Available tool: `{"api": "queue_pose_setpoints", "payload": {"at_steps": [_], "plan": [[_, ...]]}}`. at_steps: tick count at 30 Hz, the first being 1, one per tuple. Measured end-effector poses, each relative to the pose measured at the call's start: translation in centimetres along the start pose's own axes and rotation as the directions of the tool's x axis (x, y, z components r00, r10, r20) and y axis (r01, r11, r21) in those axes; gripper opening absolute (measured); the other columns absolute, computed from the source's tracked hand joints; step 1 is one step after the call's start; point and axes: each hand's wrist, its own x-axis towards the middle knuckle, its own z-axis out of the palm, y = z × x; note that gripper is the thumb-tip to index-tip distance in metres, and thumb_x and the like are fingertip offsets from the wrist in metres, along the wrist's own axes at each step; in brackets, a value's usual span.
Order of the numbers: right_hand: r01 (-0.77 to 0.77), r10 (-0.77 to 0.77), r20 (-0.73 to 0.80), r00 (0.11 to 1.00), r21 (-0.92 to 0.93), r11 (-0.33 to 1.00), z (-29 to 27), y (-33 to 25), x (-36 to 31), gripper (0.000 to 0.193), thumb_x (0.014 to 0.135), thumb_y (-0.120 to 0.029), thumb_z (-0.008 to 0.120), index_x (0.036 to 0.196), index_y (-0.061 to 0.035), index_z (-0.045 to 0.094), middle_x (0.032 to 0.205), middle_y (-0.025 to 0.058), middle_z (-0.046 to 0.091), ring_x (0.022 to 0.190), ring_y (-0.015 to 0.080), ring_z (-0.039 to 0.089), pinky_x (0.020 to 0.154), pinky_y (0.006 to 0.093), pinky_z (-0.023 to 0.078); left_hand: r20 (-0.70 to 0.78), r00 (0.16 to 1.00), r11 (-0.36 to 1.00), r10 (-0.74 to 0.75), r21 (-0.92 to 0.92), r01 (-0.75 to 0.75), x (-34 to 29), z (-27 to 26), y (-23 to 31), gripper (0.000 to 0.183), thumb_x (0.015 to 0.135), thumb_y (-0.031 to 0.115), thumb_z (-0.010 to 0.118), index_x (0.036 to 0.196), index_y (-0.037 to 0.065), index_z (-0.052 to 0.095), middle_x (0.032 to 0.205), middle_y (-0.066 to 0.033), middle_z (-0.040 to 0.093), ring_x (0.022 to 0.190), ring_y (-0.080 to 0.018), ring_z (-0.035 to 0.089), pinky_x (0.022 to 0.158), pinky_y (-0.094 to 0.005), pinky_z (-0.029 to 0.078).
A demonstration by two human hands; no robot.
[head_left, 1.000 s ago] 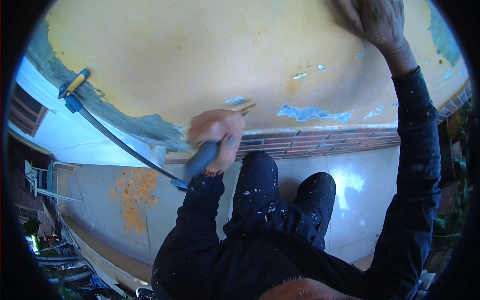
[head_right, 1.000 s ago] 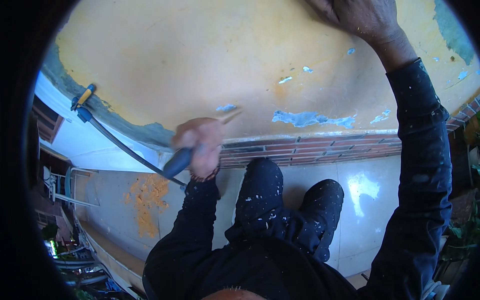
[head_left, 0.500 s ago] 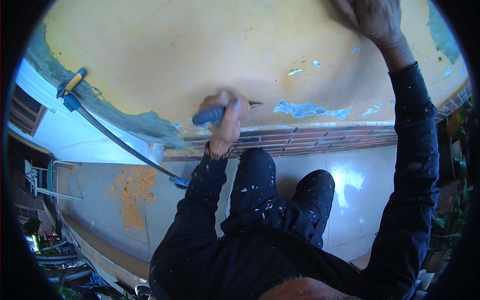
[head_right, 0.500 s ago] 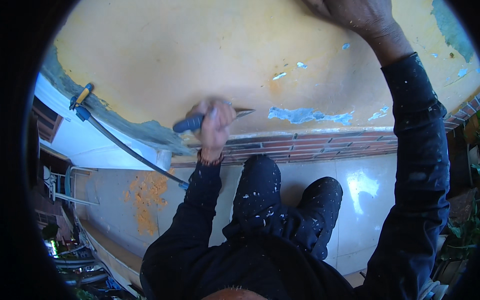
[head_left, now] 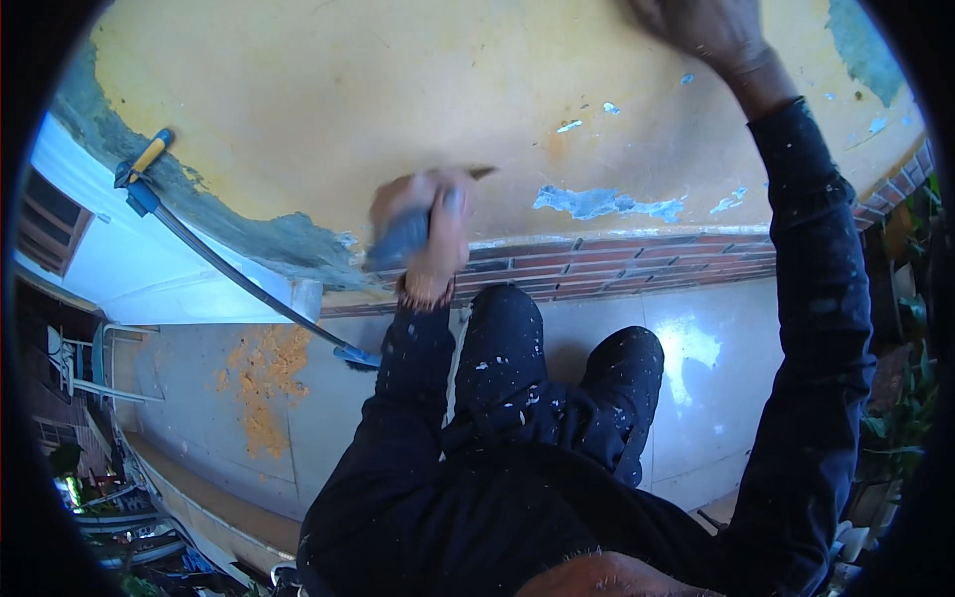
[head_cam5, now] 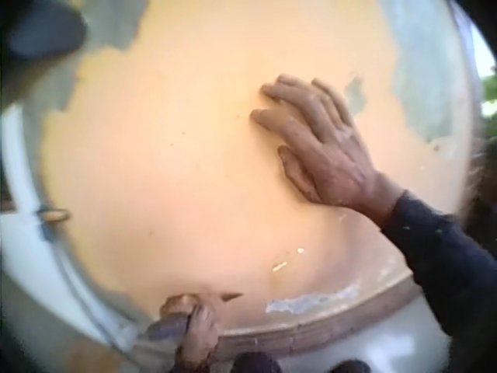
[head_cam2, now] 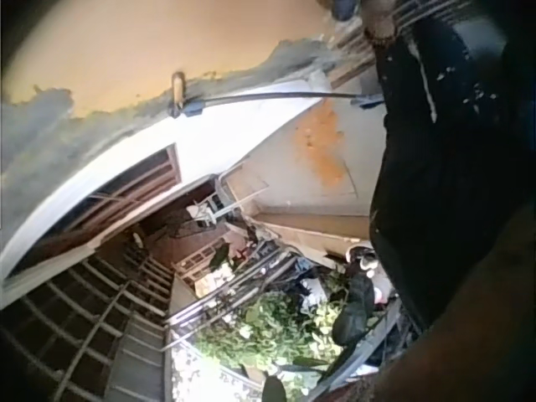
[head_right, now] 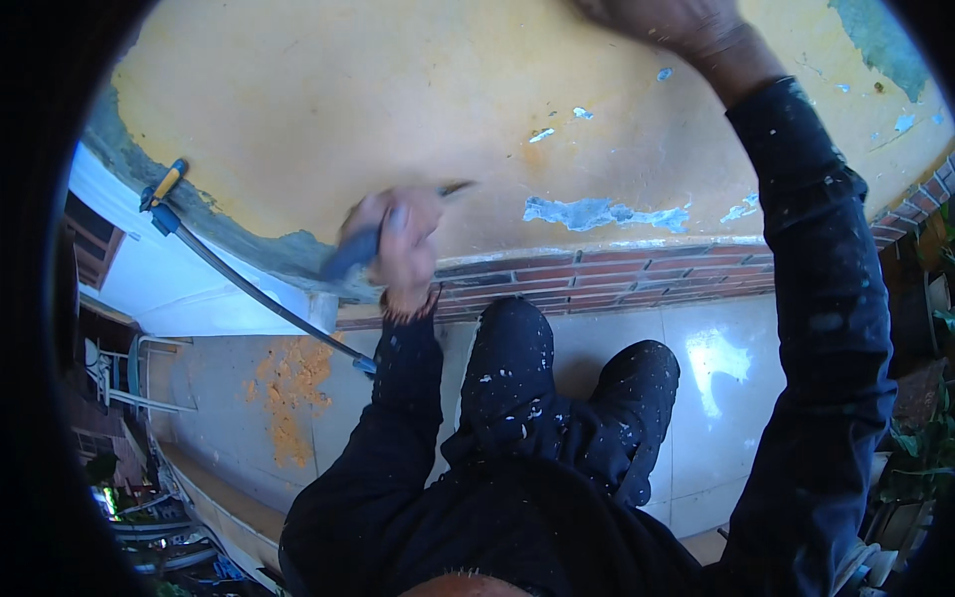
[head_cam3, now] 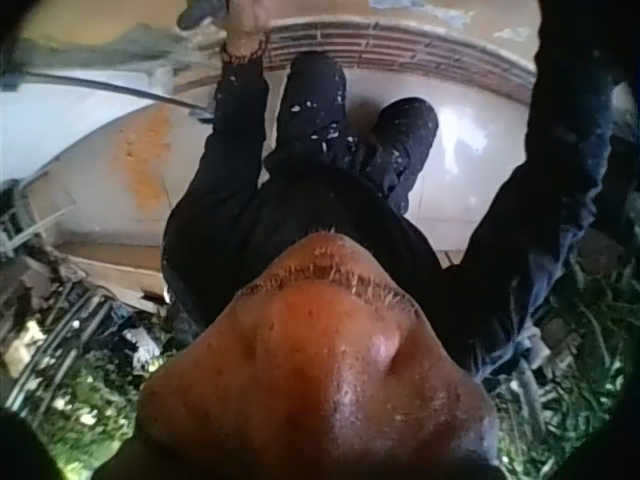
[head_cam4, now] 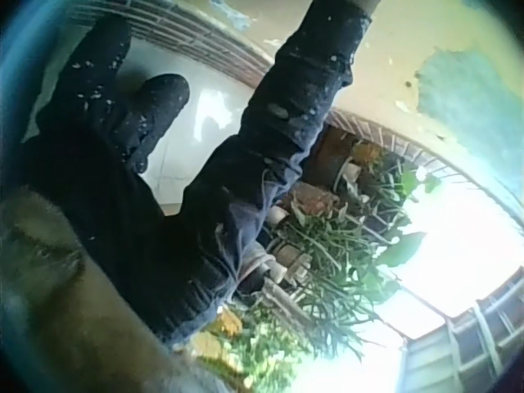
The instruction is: Scraping old paint off an exterior wall using a scraper tool.
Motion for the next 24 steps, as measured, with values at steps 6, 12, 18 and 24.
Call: {"api": "queue_pose_setpoints", "payload": {"at_steps": [6,12,18,24], "plan": [[0.593,-0.253,0.575,0.778,-0.540,0.598,0.9,-2.3,-3.8,0.053,0.094,-0.032,0.059,0.146,-0.0205,0.058,0.160,0.0116,0.045,0.150,0.0293,0.040,0.125,0.0536,0.024,0.141,0.957,0.944,0.254,-0.251,-0.213,0.5,0.7,1.6,0.021,0.090,0.006,0.054,0.073,0.008,0.042,0.058,-0.0004,0.041,0.047,-0.0133,0.035,0.047,-0.0327,0.031],[0.584,0.025,0.713,0.701,-0.593,0.554,1.4,-6.7,-1.8,0.054,0.097,-0.037,0.055,0.148,-0.0215,0.056,0.162,0.0054,0.043,0.152,0.0234,0.038,0.127,0.0537,0.022,0.097,0.971,0.936,0.220,-0.300,-0.182,0.1,-2.1,1.4,0.023,0.088,0.006,0.054,0.070,0.009,0.041,0.058,0.0008,0.042,0.048,-0.0142,0.036,0.047,-0.0324,0.031],[0.512,-0.178,0.544,0.820,-0.557,0.654,2.1,-1.5,-4.9,0.051,0.098,-0.034,0.054,0.148,-0.0240,0.057,0.163,0.0033,0.042,0.152,0.0216,0.037,0.126,0.0550,0.024,0.179,0.911,0.871,0.372,-0.407,-0.276,0.6,1.1,2.6,0.031,0.095,0.011,0.054,0.070,0.009,0.037,0.058,-0.0008,0.041,0.049,-0.0131,0.039,0.048,-0.0326,0.031],[0.395,-0.240,0.389,0.890,-0.390,0.832,3.0,-1.2,-4.7,0.051,0.098,-0.033,0.055,0.149,-0.0253,0.057,0.163,0.0027,0.042,0.151,0.0210,0.039,0.126,0.0550,0.025,0.168,0.979,0.992,0.112,-0.074,-0.101,-0.5,-1.8,-1.4,0.018,0.095,0.011,0.065,0.083,0.002,0.056,0.064,-0.0070,0.060,0.052,-0.0163,0.059,0.048,-0.0317,0.052]]}}
